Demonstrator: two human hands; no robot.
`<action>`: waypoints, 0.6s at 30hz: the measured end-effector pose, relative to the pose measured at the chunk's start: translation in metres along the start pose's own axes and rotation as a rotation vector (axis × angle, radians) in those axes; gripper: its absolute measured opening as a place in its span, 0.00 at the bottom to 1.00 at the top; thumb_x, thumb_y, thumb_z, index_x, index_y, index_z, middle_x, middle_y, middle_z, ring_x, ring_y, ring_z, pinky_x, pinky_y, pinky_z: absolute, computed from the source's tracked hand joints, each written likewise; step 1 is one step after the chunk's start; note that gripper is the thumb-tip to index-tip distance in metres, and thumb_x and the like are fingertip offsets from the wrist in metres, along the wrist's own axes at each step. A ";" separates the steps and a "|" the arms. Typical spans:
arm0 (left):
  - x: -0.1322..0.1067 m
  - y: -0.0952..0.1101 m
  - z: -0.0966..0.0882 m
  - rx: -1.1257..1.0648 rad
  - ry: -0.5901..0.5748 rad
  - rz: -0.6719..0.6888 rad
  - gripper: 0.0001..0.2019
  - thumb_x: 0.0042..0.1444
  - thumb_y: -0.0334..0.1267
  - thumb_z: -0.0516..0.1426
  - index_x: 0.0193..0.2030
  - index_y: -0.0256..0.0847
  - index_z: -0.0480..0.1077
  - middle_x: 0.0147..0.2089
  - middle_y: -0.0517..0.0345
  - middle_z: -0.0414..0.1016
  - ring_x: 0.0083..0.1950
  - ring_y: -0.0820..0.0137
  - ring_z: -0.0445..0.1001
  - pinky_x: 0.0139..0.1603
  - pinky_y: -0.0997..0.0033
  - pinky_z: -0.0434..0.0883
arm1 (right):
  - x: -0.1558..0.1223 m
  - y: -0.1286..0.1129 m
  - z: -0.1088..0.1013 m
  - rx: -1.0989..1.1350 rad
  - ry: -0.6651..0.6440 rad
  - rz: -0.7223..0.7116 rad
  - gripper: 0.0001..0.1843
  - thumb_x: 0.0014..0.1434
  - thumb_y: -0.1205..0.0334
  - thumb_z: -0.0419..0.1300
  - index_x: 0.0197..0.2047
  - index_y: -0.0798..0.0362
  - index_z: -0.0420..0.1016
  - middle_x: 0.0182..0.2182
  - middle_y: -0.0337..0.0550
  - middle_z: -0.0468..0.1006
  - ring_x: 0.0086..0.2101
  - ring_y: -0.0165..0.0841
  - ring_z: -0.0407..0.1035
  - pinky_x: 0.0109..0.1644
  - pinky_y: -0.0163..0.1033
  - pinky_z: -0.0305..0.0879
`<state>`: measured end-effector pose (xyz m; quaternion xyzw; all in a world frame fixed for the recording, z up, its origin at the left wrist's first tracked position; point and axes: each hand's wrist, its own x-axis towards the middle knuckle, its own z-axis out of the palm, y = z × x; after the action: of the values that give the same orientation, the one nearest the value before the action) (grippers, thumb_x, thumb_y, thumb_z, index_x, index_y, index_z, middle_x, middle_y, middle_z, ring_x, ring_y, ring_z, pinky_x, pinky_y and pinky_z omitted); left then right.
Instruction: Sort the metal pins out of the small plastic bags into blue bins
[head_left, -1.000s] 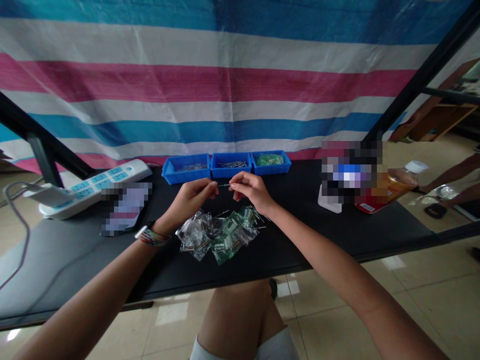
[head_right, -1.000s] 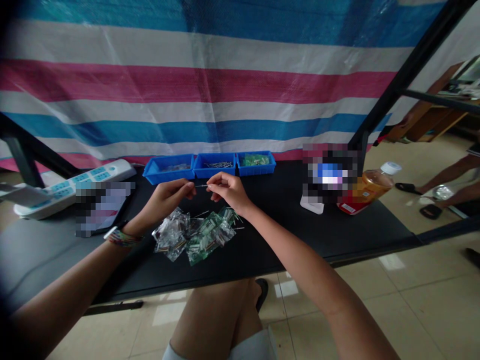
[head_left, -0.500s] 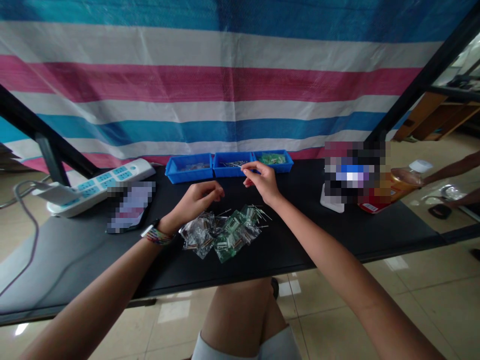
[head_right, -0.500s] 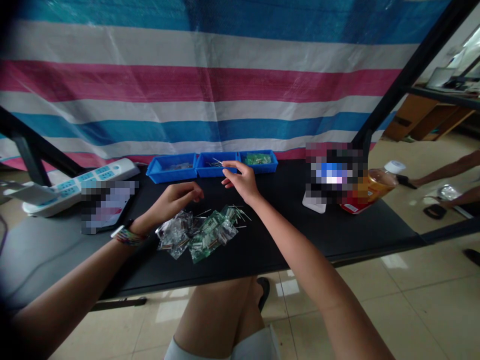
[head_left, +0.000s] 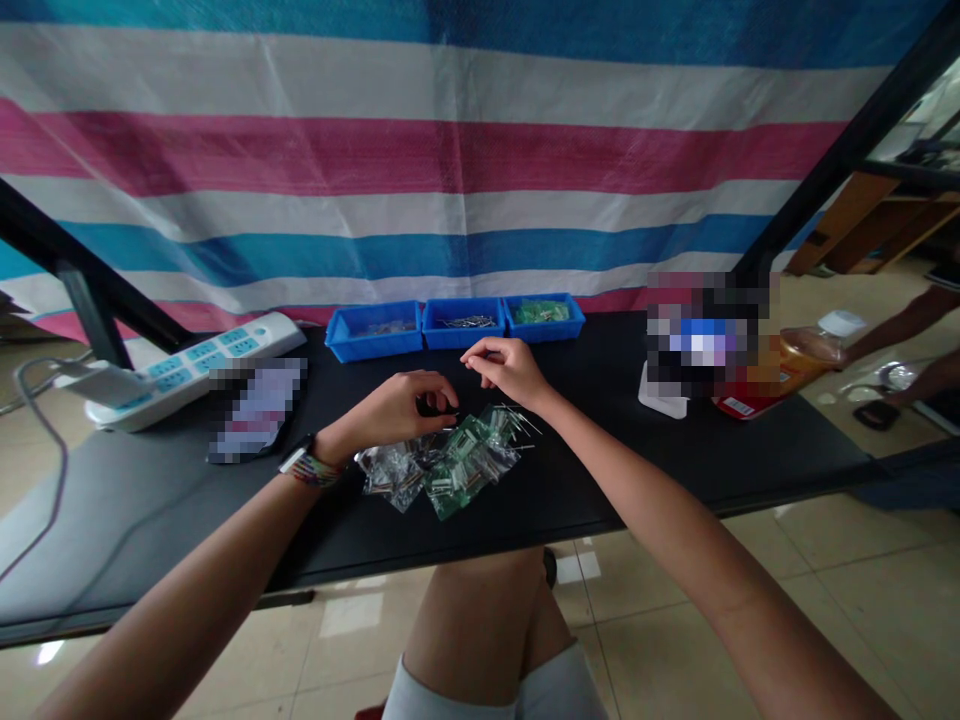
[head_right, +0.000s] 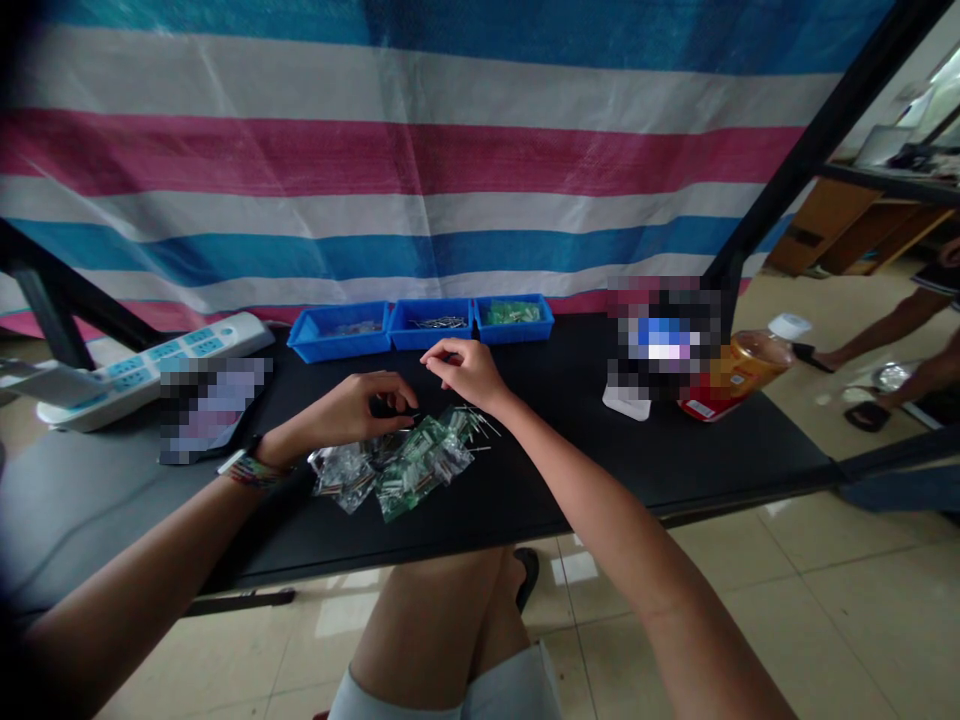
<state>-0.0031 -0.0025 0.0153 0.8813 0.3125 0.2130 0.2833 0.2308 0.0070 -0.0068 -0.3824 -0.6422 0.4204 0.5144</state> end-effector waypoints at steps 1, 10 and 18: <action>0.000 0.000 0.001 0.019 -0.016 0.010 0.09 0.57 0.45 0.67 0.40 0.43 0.82 0.38 0.55 0.82 0.36 0.66 0.78 0.38 0.70 0.74 | -0.001 0.000 0.001 -0.004 -0.010 -0.001 0.10 0.58 0.56 0.65 0.34 0.54 0.84 0.33 0.43 0.84 0.22 0.26 0.70 0.24 0.31 0.64; 0.001 0.000 0.003 -0.035 0.054 0.011 0.07 0.61 0.41 0.62 0.39 0.42 0.80 0.39 0.55 0.83 0.38 0.66 0.80 0.43 0.69 0.75 | -0.004 -0.002 0.005 -0.023 -0.072 0.042 0.08 0.57 0.59 0.65 0.35 0.54 0.83 0.32 0.41 0.83 0.25 0.28 0.72 0.26 0.32 0.66; 0.004 -0.001 0.002 -0.257 0.268 -0.095 0.16 0.64 0.52 0.65 0.45 0.40 0.77 0.38 0.55 0.81 0.38 0.66 0.78 0.40 0.69 0.74 | -0.011 -0.003 0.013 0.031 -0.172 -0.004 0.13 0.55 0.61 0.69 0.43 0.52 0.75 0.33 0.37 0.79 0.27 0.28 0.73 0.31 0.33 0.67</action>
<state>0.0002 -0.0002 0.0135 0.7859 0.3589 0.3531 0.3590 0.2197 -0.0065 -0.0095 -0.3355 -0.6782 0.4604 0.4642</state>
